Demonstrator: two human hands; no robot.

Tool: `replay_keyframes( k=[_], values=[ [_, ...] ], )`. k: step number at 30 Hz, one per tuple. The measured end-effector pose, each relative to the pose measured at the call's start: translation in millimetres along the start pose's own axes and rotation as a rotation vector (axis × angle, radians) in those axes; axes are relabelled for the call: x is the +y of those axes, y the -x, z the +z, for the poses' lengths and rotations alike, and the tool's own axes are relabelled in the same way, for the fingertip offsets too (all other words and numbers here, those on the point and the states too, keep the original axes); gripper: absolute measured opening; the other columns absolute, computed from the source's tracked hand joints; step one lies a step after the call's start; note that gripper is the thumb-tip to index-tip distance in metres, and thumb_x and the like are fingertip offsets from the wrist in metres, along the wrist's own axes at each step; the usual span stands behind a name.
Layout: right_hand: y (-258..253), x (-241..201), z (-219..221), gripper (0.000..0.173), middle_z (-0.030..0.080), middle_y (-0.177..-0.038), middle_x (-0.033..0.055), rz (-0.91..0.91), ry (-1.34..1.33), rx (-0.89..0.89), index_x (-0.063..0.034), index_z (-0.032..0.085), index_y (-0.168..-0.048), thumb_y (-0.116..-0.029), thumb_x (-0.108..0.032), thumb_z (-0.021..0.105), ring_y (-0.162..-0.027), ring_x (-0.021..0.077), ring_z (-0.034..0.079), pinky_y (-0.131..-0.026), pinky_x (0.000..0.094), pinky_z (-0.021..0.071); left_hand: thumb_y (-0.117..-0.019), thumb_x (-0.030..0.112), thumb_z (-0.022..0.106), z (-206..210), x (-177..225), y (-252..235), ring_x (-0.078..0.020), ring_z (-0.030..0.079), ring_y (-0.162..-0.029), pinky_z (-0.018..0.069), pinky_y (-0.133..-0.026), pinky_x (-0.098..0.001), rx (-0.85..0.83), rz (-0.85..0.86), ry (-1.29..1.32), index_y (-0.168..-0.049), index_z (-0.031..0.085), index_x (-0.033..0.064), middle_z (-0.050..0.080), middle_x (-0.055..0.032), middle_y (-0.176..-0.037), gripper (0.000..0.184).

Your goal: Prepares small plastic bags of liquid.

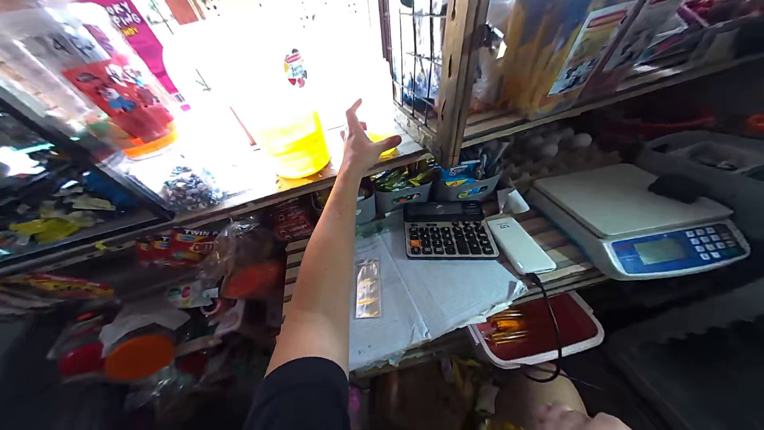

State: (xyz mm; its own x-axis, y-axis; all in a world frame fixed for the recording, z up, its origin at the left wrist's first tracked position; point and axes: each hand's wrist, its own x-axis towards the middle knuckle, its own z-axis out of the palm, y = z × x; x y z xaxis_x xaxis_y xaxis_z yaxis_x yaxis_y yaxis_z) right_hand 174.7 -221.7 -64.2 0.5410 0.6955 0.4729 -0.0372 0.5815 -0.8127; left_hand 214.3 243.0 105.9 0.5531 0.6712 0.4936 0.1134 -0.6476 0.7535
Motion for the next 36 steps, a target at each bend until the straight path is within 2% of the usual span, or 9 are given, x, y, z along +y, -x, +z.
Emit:
replay_keyframes(
  k=[4, 6, 8, 13, 18, 21, 24, 33, 36],
  values=[
    [-7.1, 1.0, 6.1, 0.018, 0.075, -0.1, -0.0089, -0.027, -0.018, -0.014, -0.0241, 0.075, -0.111, -0.0959, -0.015, 0.072, -0.097, 0.0056, 0.07, -0.095, 0.028, 0.0542, -0.0732, 0.006, 0.087, -3.1, 4.0, 2.0, -0.0351, 0.061, -0.117, 0.0549, -0.092, -0.0485, -0.067, -0.046, 0.141, -0.162, 0.009, 0.0138, 0.053, -0.0279, -0.139, 0.119],
    [-11.8, -0.8, 7.0, 0.019, 0.076, -0.1, -0.0083, -0.024, -0.013, -0.031, -0.0234, 0.074, -0.112, -0.0963, -0.015, 0.071, -0.097, 0.006, 0.07, -0.096, 0.0277, 0.0544, -0.0736, -0.003, 0.078, -4.6, 6.4, 3.7, -0.0344, 0.058, -0.125, 0.0547, -0.094, -0.0471, -0.11, -0.041, 0.179, -0.164, 0.002, 0.0171, 0.045, -0.0275, -0.149, 0.12],
    [-14.8, 1.0, 6.0, 0.019, 0.076, -0.1, -0.0092, -0.028, 0.011, -0.031, -0.0243, 0.074, -0.113, -0.0961, -0.016, 0.072, -0.097, 0.0052, 0.07, -0.096, 0.0274, 0.0544, -0.0719, 0.001, 0.081, -4.9, 4.7, 1.4, -0.0347, 0.052, -0.134, 0.0515, -0.1, -0.0476, -0.139, -0.04, 0.165, -0.164, -0.001, 0.0194, 0.035, -0.0264, -0.157, 0.125],
    [-18.7, 4.0, 8.6, 0.017, 0.075, -0.101, -0.0095, -0.04, 0.03, -0.054, -0.0228, 0.073, -0.113, -0.0976, -0.017, 0.07, -0.098, 0.0046, 0.07, -0.097, 0.0276, 0.0536, -0.0769, 0.004, 0.086, -4.5, 5.0, 1.4, -0.0343, 0.055, -0.13, 0.05, -0.103, -0.0471, -0.152, -0.036, 0.103, -0.163, 0.001, 0.0156, 0.048, -0.0266, -0.147, 0.122],
    [-17.0, 4.6, 11.0, 0.018, 0.075, -0.1, -0.0099, -0.04, 0.02, -0.037, -0.0229, 0.073, -0.114, -0.098, -0.016, 0.069, -0.096, 0.0037, 0.069, -0.095, 0.0264, 0.0539, -0.0721, -0.009, 0.068, -5.7, 8.0, 0.9, -0.0272, 0.037, -0.148, 0.0458, -0.11, -0.0397, -0.173, -0.024, 0.188, -0.164, 0.0, 0.016, 0.008, -0.0172, -0.17, 0.117],
    [-16.9, 4.1, 10.9, 0.017, 0.075, -0.1, -0.0097, -0.043, 0.034, -0.026, -0.0225, 0.074, -0.113, -0.0978, -0.016, 0.07, -0.096, 0.0038, 0.07, -0.096, 0.0259, 0.054, -0.0749, 0.011, 0.088, -4.2, 3.9, -0.8, -0.0411, 0.038, -0.144, 0.0438, -0.11, -0.0509, -0.128, -0.035, 0.094, -0.165, 0.003, 0.0167, 0.024, -0.0267, -0.163, 0.124],
    [-17.9, 5.7, 10.8, 0.017, 0.076, -0.101, -0.0101, -0.041, 0.059, -0.02, -0.0233, 0.073, -0.113, -0.098, -0.017, 0.07, -0.098, 0.0036, 0.07, -0.096, 0.0251, 0.0539, -0.0755, 0.009, 0.089, -3.1, 5.7, 0.5, -0.0417, 0.045, -0.137, 0.0478, -0.105, -0.049, -0.107, -0.045, 0.07, -0.164, 0.004, 0.0156, 0.032, -0.029, -0.158, 0.123],
    [-16.3, 11.8, 8.2, 0.016, 0.076, -0.101, -0.0084, -0.018, 0.054, 0.026, -0.0233, 0.073, -0.113, -0.0982, -0.017, 0.069, -0.097, 0.0051, 0.07, -0.093, 0.0247, 0.0555, -0.0683, -0.011, 0.061, -7.5, -3.6, -5.7, -0.023, 0.057, -0.129, 0.0559, -0.093, -0.0343, -0.105, -0.021, 0.359, -0.163, 0.002, 0.0163, 0.033, -0.0225, -0.159, 0.115],
    [-16.6, 12.4, 8.4, 0.017, 0.076, -0.102, -0.0074, -0.014, 0.047, 0.034, -0.0225, 0.074, -0.113, -0.0982, -0.016, 0.069, -0.097, 0.0059, 0.071, -0.091, 0.0241, 0.0564, -0.0862, 0.005, 0.055, -11.4, -5.8, -7.6, -0.0224, 0.05, -0.134, 0.0493, -0.099, -0.0373, 0.036, -0.074, 0.514, -0.162, 0.02, 0.0166, 0.038, -0.0155, -0.159, 0.085]
  ],
)
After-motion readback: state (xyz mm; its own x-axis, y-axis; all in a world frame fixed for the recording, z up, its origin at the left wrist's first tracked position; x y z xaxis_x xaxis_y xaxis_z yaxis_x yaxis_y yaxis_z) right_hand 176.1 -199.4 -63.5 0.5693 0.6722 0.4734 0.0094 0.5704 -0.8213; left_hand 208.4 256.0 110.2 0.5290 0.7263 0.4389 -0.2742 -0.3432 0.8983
